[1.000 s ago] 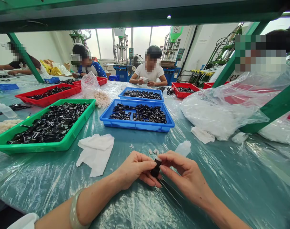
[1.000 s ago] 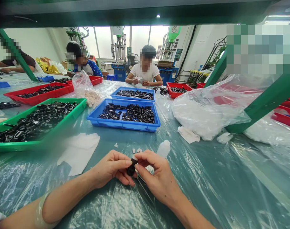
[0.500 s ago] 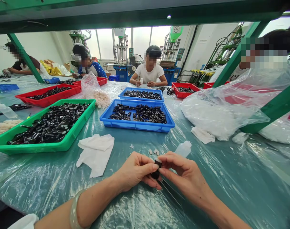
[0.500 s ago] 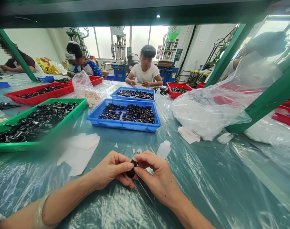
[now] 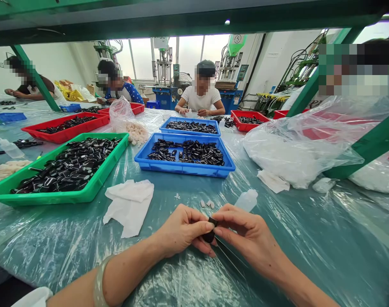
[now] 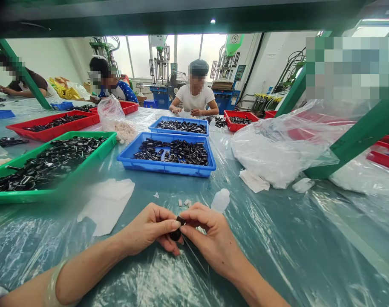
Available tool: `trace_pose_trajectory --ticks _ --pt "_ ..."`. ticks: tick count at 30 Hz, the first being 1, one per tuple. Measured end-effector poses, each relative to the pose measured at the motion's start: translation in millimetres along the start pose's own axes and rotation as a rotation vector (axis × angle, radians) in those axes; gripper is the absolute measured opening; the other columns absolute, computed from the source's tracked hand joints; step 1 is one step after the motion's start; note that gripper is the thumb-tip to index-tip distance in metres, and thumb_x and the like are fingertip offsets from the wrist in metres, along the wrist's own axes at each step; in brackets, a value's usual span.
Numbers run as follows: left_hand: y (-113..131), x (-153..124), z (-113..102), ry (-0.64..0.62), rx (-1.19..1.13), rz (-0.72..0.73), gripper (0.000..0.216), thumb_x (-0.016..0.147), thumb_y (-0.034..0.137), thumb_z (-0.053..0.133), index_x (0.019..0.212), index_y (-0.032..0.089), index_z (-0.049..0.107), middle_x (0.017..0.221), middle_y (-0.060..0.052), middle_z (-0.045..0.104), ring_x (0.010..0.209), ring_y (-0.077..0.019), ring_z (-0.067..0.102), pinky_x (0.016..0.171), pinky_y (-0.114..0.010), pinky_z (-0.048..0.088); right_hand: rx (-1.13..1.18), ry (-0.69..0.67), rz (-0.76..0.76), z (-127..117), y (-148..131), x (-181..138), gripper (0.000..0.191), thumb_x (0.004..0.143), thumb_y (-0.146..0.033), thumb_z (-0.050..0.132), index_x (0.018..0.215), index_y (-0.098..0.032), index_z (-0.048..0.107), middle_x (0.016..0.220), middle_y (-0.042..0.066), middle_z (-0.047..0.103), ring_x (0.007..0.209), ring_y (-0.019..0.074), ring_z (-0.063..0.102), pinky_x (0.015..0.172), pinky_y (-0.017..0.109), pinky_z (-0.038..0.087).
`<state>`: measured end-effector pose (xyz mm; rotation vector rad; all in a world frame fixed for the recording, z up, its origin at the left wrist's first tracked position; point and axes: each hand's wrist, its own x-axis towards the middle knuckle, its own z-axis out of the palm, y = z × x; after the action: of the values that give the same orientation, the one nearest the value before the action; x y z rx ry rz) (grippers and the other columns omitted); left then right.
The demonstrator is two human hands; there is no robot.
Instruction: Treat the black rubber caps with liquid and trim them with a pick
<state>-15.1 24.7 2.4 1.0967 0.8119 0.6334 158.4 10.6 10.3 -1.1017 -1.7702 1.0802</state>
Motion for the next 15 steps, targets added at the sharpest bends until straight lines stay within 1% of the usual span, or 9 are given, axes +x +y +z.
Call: trace_pose_trajectory --ticks 6,9,12,13,15 --pt "0.7 -1.3 0.2 0.002 0.016 0.011 0.031 0.07 0.039 0.064 0.069 0.008 0.063 0.065 -0.007 0.064 0.054 -0.0163 0.066 0.047 -0.018 0.049 0.052 0.002 0.0 0.1 -1.2 -0.2 0.012 0.076 -0.019 0.061 0.084 -0.023 0.069 0.077 0.001 0.057 0.07 0.0136 0.057 0.063 0.027 0.048" --pt "1.5 -1.3 -0.3 -0.008 0.02 0.021 0.03 0.072 0.038 0.063 0.07 0.008 0.064 0.067 -0.008 0.064 0.056 -0.0167 0.066 0.048 -0.018 0.049 0.044 0.038 -0.027 2.5 -2.1 -1.3 0.01 0.077 -0.019 0.061 0.083 -0.022 0.068 0.076 0.001 0.057 0.069 0.013 0.056 0.062 0.026 0.048" --pt "4.7 0.1 -2.1 0.002 0.001 0.035 0.028 0.072 0.036 0.064 0.071 0.008 0.065 0.068 -0.007 0.065 0.059 -0.017 0.067 0.05 -0.018 0.05 0.07 0.085 -0.076 6.3 1.0 -3.0 0.015 0.078 -0.02 0.06 0.091 -0.023 0.066 0.083 0.002 0.057 0.071 0.0131 0.057 0.065 0.027 0.049" --pt "6.6 0.7 -3.3 0.025 -0.012 0.047 0.027 0.072 0.035 0.064 0.072 0.008 0.065 0.069 -0.007 0.065 0.059 -0.0166 0.067 0.051 -0.017 0.05 0.084 0.1 -0.09 7.5 2.8 -3.4 0.019 0.079 -0.02 0.059 0.096 -0.023 0.065 0.087 0.003 0.058 0.073 0.0132 0.057 0.066 0.027 0.049" --pt "11.5 1.6 -6.9 0.109 -0.045 0.091 0.025 0.072 0.034 0.064 0.074 0.009 0.065 0.07 -0.006 0.066 0.059 -0.0154 0.067 0.052 -0.017 0.051 0.091 0.135 -0.108 9.6 7.1 -3.7 0.028 0.08 -0.02 0.057 0.107 -0.025 0.059 0.092 0.003 0.058 0.074 0.0129 0.057 0.067 0.027 0.05"
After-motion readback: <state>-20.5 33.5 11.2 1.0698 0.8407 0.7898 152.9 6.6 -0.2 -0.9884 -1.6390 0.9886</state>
